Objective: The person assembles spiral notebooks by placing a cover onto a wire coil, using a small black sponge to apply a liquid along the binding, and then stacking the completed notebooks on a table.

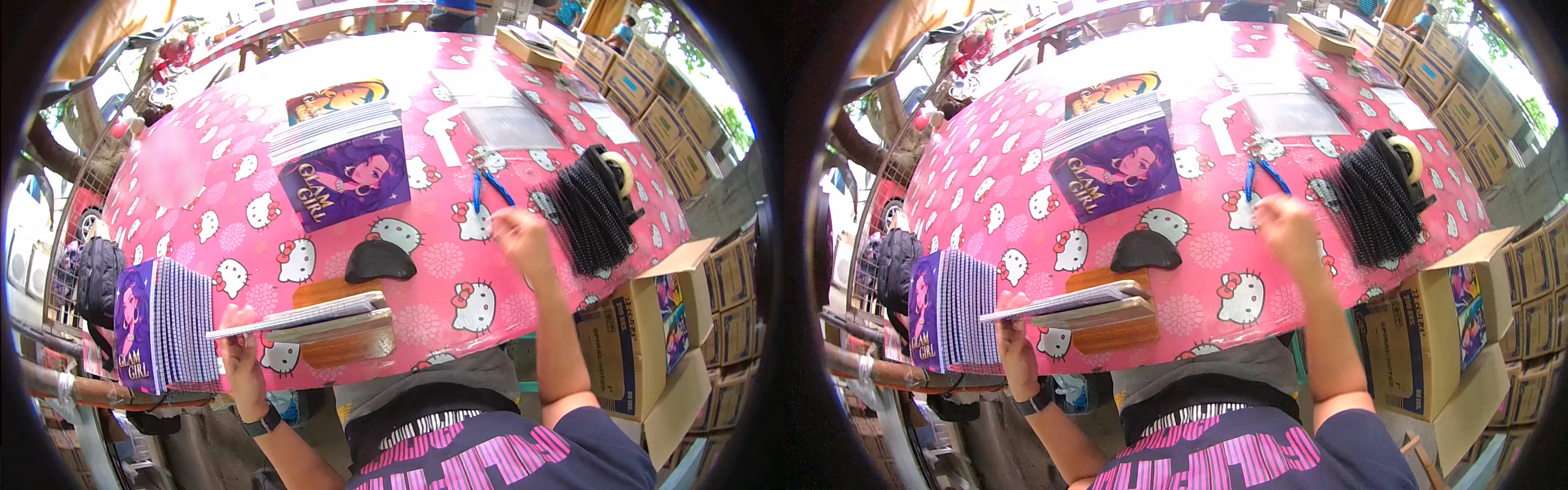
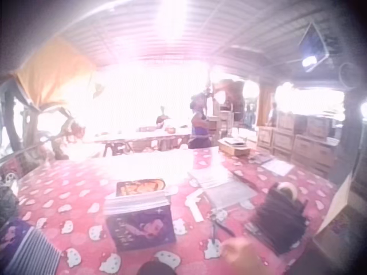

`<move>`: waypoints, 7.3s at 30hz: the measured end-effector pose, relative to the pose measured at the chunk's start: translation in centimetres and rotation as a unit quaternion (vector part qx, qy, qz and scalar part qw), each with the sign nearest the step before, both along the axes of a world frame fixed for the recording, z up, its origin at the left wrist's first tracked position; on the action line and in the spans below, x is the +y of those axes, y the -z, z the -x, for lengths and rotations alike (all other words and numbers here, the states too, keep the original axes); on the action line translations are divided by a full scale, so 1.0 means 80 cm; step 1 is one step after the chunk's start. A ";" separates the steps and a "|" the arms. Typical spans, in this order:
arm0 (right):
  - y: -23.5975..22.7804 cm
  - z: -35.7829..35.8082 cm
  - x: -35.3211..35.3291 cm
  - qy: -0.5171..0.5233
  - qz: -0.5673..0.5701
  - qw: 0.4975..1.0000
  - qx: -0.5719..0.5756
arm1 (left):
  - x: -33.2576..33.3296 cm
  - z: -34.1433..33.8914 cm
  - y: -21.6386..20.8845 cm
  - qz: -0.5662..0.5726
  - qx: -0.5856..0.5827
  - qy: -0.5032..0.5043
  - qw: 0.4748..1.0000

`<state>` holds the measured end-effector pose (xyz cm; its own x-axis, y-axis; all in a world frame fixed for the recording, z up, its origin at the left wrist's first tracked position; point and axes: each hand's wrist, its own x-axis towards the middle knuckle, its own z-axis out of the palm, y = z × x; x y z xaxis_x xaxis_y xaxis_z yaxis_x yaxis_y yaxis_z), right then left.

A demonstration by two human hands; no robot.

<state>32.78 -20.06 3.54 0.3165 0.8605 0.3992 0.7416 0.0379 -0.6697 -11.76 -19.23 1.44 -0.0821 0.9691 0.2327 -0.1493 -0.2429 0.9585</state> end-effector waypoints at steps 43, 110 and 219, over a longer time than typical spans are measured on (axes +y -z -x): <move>-0.096 0.117 -0.013 -0.450 0.064 0.883 0.119 | -0.012 -0.169 -0.085 -0.292 0.448 0.012 0.845; 0.002 0.108 0.050 -0.421 0.135 0.878 -0.186 | -0.013 -0.174 -0.102 -0.306 0.423 0.036 0.852; -0.170 0.202 -0.022 -0.404 -0.121 0.907 -0.015 | -0.013 -0.142 -0.128 -0.275 0.131 0.008 0.952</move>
<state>16.60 -21.82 17.16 -0.3916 0.6936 0.6046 0.4242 0.7192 -0.5503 -0.41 -20.26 11.68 0.0632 0.6953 0.7159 0.0700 -0.7187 0.6918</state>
